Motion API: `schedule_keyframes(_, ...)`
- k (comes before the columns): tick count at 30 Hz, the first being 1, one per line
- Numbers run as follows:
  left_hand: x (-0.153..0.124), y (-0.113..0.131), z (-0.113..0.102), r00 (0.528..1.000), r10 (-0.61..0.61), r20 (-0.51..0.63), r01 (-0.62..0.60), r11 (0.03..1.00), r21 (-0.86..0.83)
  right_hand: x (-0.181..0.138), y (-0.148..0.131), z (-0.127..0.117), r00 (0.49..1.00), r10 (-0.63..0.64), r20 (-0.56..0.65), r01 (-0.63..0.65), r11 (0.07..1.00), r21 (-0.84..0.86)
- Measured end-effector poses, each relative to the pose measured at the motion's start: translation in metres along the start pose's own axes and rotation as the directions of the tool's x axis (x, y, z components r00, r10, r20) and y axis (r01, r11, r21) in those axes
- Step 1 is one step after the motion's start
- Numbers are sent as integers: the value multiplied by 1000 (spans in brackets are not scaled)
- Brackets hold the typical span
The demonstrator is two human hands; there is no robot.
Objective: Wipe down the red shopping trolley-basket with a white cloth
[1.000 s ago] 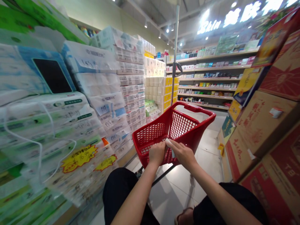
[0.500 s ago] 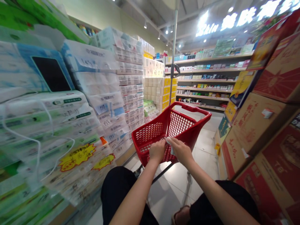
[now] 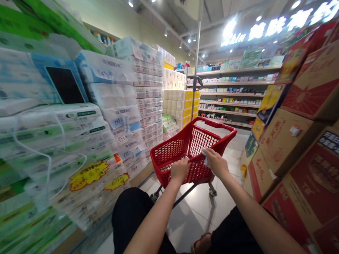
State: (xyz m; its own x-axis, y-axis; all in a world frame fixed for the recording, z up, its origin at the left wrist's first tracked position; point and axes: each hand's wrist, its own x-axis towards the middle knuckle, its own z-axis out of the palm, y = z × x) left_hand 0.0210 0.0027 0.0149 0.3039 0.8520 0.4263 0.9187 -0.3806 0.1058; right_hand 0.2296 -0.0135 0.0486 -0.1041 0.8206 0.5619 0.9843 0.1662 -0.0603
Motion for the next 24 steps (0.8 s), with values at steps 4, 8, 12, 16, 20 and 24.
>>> schedule_keyframes(4, -2, 3, -1, 1000, 3, -7, -3, 1000, 2, -24, -32, 11, 989, -151, 2, 151, 987, 54)
schedule_keyframes(8, -8, 0, -5, 1000, -2, 10, 2, 1000, -1, -25, -27, 8, 960, -276, 53, 277, 961, -9)
schedule_keyframes(12, -11, -4, -6, 1000, 20, 13, -20, 1000, -2, -3, 27, -14, 996, -91, 8, 91, 989, -118)
schedule_keyframes(16, -11, -6, -4, 999, 30, -12, -30, 999, -10, 8, 62, -30, 994, 66, -89, -72, 995, -68)
schedule_keyframes(20, -11, -5, -2, 999, 29, -19, -30, 999, -30, -2, 30, -18, 986, 136, -92, -134, 991, 22)
schedule_keyframes(24, -11, -6, -3, 999, 27, -22, -28, 999, -27, -24, -37, 8, 998, -27, -50, 34, 989, 142)
